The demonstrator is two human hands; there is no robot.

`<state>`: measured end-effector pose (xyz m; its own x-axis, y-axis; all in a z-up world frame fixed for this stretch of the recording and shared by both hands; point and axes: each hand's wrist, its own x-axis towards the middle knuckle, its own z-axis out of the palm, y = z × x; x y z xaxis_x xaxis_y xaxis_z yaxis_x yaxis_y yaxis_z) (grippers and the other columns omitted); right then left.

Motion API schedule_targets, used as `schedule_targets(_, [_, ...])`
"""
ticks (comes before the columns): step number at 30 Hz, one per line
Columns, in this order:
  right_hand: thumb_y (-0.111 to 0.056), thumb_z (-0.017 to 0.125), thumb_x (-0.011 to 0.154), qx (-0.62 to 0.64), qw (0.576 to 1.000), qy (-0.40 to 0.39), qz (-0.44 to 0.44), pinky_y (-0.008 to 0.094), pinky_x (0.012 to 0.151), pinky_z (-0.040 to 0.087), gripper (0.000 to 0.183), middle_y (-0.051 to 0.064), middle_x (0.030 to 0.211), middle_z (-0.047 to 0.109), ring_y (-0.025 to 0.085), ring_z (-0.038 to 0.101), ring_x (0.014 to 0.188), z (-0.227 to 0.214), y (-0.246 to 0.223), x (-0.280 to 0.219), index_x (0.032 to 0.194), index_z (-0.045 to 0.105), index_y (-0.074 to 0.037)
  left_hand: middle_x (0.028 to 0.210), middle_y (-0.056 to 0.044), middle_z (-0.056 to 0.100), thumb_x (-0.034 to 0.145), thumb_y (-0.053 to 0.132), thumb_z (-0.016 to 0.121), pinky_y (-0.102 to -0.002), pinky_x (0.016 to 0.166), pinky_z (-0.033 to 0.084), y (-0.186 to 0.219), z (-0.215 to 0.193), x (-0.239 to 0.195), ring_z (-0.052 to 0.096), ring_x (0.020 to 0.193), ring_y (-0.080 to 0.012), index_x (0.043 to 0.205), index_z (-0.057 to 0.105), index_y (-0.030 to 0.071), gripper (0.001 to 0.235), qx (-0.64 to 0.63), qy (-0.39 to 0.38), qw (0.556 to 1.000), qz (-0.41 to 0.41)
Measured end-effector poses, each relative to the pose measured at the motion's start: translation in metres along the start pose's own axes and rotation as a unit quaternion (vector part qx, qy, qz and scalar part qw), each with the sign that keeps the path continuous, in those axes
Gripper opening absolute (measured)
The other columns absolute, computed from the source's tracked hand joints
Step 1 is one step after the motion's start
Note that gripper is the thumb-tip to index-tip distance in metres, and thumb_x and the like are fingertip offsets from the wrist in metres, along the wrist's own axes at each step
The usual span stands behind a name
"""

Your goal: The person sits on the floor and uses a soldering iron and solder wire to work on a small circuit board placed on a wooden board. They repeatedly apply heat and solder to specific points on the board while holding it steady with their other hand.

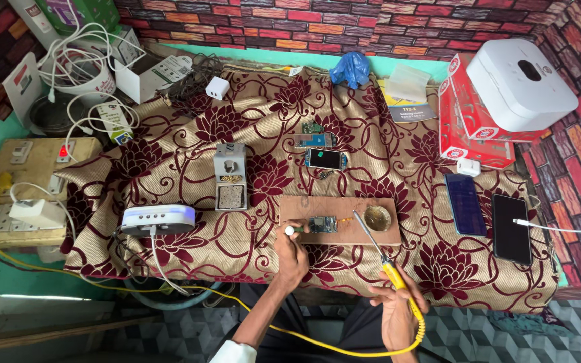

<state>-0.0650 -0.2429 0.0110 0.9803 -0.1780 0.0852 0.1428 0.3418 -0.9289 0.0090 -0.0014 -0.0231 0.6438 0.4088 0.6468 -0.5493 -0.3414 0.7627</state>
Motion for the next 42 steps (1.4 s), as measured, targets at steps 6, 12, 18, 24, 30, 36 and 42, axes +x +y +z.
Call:
schedule_targets(6, [-0.006, 0.064, 0.097, -0.065, 0.997, 0.028, -0.013, 0.025, 0.052, 0.050, 0.041, 0.019, 0.105, 0.070, 0.016, 0.065, 0.068, 0.008, -0.006, 0.007, 0.134, 0.056, 0.010, 0.094, -0.015, 0.066, 0.092, -0.019, 0.029, -0.030, 0.062, 0.052, 0.010, -0.004, 0.007, 0.066, 0.078, -0.0188, 0.119, 0.043, 0.002, 0.037, -0.016, 0.000, 0.999, 0.032])
schedule_targets(12, [-0.011, 0.058, 0.103, -0.129, 0.980, 0.045, -0.146, 0.022, 0.043, 0.037, 0.014, 0.012, 0.078, 0.064, 0.008, 0.048, 0.048, 0.018, 0.000, 0.020, 0.102, 0.054, 0.002, 0.092, -0.016, 0.068, 0.089, -0.021, 0.030, -0.031, 0.060, 0.050, 0.010, -0.001, 0.003, 0.064, 0.074, -0.0192, 0.120, 0.044, 0.001, 0.040, -0.004, 0.002, 1.000, 0.019])
schedule_targets(18, [-0.008, 0.065, 0.098, -0.016, 0.997, 0.063, -0.051, 0.024, 0.043, 0.040, 0.016, 0.007, 0.071, 0.057, 0.007, 0.046, 0.050, 0.026, 0.026, 0.050, 0.092, 0.051, -0.002, 0.094, -0.016, 0.068, 0.087, -0.021, 0.031, -0.032, 0.058, 0.047, 0.006, -0.003, 0.002, 0.061, 0.072, -0.0186, 0.120, 0.044, 0.001, 0.041, 0.017, -0.010, 0.999, 0.032])
schedule_targets(24, [-0.010, 0.063, 0.098, 0.047, 0.996, 0.058, 0.038, 0.020, 0.040, 0.032, 0.018, 0.001, 0.066, 0.052, 0.004, 0.039, 0.047, 0.016, 0.020, 0.051, 0.085, 0.051, -0.007, 0.094, -0.016, 0.067, 0.084, -0.023, 0.031, -0.033, 0.061, 0.046, 0.007, -0.003, 0.000, 0.061, 0.074, -0.0191, 0.119, 0.044, 0.002, 0.045, 0.026, -0.015, 0.999, 0.032])
schedule_targets(30, [-0.004, 0.062, 0.099, 0.092, 0.994, -0.029, 0.048, 0.019, 0.041, 0.028, 0.027, -0.005, 0.063, 0.040, 0.002, 0.035, 0.048, 0.008, 0.021, 0.071, 0.078, 0.045, -0.008, 0.093, -0.015, 0.066, 0.082, -0.023, 0.031, -0.033, 0.066, 0.047, 0.007, -0.002, 0.002, 0.061, 0.078, -0.0199, 0.119, 0.044, 0.002, 0.046, 0.014, -0.005, 0.999, 0.050])
schedule_targets(36, [0.001, 0.062, 0.097, 0.131, 0.989, -0.070, 0.012, 0.019, 0.043, 0.027, 0.034, -0.006, 0.063, 0.038, 0.001, 0.034, 0.047, 0.004, 0.034, 0.087, 0.076, 0.039, -0.012, 0.092, -0.015, 0.067, 0.083, -0.023, 0.032, -0.033, 0.063, 0.045, 0.006, -0.004, 0.000, 0.059, 0.073, -0.0192, 0.118, 0.045, 0.001, 0.045, 0.014, -0.008, 1.000, 0.025])
schedule_targets(42, [0.002, 0.060, 0.097, 0.182, 0.983, -0.026, 0.019, 0.018, 0.044, 0.027, 0.035, -0.004, 0.063, 0.038, 0.002, 0.034, 0.047, -0.002, 0.039, 0.085, 0.075, 0.037, -0.013, 0.092, -0.015, 0.067, 0.085, -0.022, 0.030, -0.033, 0.065, 0.048, 0.005, -0.003, 0.001, 0.062, 0.076, -0.0197, 0.118, 0.045, 0.001, 0.043, 0.012, -0.002, 1.000, 0.024])
